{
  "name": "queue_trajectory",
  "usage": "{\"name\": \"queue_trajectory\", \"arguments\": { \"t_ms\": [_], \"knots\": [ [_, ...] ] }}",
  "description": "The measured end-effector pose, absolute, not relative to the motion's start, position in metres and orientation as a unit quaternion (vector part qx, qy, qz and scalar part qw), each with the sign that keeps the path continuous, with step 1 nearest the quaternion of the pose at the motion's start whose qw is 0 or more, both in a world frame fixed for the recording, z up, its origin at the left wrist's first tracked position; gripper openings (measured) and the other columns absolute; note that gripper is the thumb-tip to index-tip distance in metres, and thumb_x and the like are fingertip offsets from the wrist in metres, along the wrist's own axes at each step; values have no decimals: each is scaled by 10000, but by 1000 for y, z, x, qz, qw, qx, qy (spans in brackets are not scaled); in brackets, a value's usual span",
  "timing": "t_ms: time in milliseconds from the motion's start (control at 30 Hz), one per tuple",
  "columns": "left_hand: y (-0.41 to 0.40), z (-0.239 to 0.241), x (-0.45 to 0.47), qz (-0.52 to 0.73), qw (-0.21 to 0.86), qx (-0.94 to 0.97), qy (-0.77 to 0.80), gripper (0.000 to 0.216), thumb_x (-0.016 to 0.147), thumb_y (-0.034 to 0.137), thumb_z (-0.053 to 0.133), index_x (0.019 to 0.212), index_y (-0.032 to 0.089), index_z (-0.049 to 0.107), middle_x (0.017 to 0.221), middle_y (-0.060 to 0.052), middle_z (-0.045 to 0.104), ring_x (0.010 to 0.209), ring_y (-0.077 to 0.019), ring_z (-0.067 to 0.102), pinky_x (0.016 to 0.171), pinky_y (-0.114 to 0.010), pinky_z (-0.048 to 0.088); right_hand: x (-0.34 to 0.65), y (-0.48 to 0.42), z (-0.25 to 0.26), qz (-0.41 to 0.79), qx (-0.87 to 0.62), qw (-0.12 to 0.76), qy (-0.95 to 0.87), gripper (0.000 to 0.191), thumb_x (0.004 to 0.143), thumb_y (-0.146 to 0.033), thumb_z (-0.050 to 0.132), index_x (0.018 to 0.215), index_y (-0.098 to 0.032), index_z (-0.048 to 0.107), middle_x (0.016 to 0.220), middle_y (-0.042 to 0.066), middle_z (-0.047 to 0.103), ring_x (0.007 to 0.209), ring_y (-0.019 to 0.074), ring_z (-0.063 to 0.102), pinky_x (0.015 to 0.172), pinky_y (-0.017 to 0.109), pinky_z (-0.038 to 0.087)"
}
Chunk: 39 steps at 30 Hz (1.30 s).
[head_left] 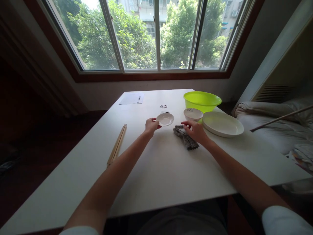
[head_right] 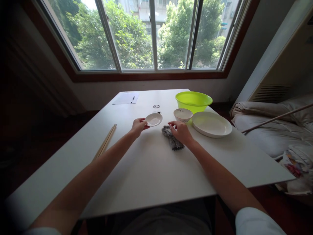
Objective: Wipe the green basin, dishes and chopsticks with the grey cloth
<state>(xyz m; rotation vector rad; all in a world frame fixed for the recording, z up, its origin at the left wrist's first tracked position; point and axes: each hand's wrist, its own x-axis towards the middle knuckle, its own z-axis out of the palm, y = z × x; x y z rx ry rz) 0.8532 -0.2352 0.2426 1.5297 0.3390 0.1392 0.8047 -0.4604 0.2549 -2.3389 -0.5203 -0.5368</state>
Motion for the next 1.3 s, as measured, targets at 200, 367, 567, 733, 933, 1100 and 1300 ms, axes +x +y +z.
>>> {"name": "queue_trajectory", "arguments": {
  "t_ms": [200, 367, 567, 733, 933, 1100, 1300],
  "knots": [
    [-219, 254, 788, 37, 723, 682, 101, 373, 613, 28, 604, 982, 77, 590, 833, -73, 638, 615, -125, 636, 664, -299, 561, 782, -441, 262, -125, -857, 477, -150, 371, 844, -320, 494, 1128, -134, 642, 774, 45, 712, 550, 124, 633, 596, 253, 511],
    [-213, 246, 758, 27, 741, 665, 88, 409, 641, 100, 627, 1046, 80, 574, 839, -64, 642, 600, -107, 621, 621, -269, 552, 766, -425, 258, -64, -815, 561, -132, 402, 834, -348, 543, 1161, -126, 611, 798, 64, 723, 597, 149, 689, 592, 257, 564],
    [-208, 239, 747, 69, 732, 678, 14, 440, 652, 225, 708, 1066, 139, 587, 938, -47, 626, 691, -130, 638, 614, -275, 562, 758, -412, 242, 3, -770, 623, -134, 556, 805, -418, 601, 1242, -81, 533, 780, 93, 718, 678, 206, 712, 624, 321, 603],
    [-208, 241, 743, 27, 771, 636, -20, 544, 701, 324, 721, 1197, 185, 547, 847, -20, 667, 653, -117, 645, 625, -257, 558, 763, -415, 236, -9, -741, 662, -109, 524, 765, -363, 643, 1213, -109, 549, 749, 60, 715, 660, 190, 702, 672, 358, 610],
    [-214, 245, 740, -19, 831, 556, -20, 619, 692, 281, 747, 1261, 208, 513, 736, 6, 677, 667, -144, 680, 614, -252, 571, 769, -419, 235, -20, -718, 690, -94, 482, 733, -322, 654, 1165, -119, 584, 711, 28, 707, 649, 170, 689, 654, 335, 610],
    [-214, 244, 740, -75, 850, 521, 20, 366, 716, 199, 727, 1053, 136, 599, 707, -17, 683, 570, -134, 669, 541, -225, 569, 770, -420, 233, -13, -731, 675, -96, 487, 741, -310, 625, 1181, -106, 587, 702, 25, 704, 630, 169, 684, 637, 331, 603],
    [-210, 241, 741, -164, 849, 502, 15, 151, 769, 132, 665, 908, 81, 637, 755, -82, 710, 618, -128, 686, 604, -188, 576, 767, -424, 245, -20, -795, 591, -131, 421, 788, -293, 559, 1168, -119, 606, 664, 21, 699, 556, 148, 661, 580, 271, 563]
  ]
}}
